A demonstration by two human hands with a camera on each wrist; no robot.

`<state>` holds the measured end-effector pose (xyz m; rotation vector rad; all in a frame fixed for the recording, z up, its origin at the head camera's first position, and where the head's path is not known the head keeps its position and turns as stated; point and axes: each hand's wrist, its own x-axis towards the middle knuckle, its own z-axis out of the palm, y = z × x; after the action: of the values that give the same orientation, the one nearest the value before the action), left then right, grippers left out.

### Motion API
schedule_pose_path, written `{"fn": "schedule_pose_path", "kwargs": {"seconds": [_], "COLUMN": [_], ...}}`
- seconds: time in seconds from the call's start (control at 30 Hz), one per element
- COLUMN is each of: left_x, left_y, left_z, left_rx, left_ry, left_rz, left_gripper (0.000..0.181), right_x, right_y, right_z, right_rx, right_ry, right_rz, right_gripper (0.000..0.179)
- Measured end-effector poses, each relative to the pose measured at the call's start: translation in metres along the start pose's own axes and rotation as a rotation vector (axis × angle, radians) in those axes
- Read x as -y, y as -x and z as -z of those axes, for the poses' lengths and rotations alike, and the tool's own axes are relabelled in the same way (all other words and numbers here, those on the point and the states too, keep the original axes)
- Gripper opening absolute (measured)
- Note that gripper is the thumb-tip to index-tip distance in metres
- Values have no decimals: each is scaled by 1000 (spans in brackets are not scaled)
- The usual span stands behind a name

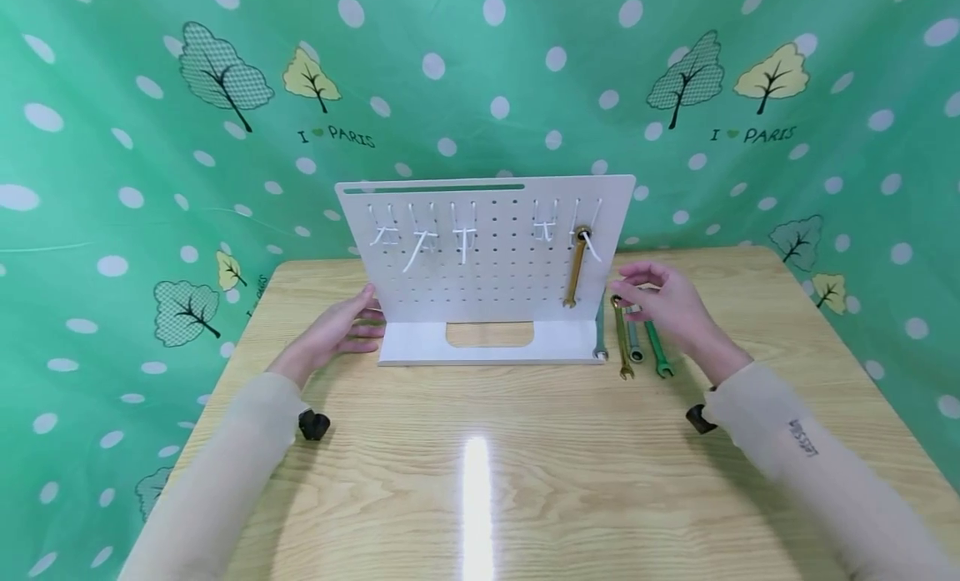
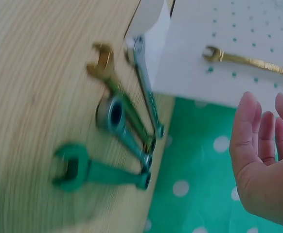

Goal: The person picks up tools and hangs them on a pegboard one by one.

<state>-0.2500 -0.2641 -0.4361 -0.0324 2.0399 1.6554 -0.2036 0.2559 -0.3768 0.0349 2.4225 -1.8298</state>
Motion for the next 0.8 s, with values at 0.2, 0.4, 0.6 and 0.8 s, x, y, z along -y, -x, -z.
{"fn": "schedule_pose_path", "kwargs": {"seconds": [0.2,0.4,0.6,0.8], "left_x": [7,14,16,17], "left_y": [-5,-6,-8,-8], "left_z": [1,-1,-4,-1], "left_rx": [24,48,30,21], "left_ry": [1,53,36,18], "left_rz": [-39,-79,-95,-103], "left_gripper": [88,82,82,84], "right_x": [-16,-31,-53,-77], "right_y": [-8,-9,-15,-24], "right_z": [29,48,55,60], "right_rx": [-53,-107,-15,125], "right_ry": [56,70,228,305], "right_rz": [-15,-37,-104,-247], "right_gripper": [44,45,66,79]}}
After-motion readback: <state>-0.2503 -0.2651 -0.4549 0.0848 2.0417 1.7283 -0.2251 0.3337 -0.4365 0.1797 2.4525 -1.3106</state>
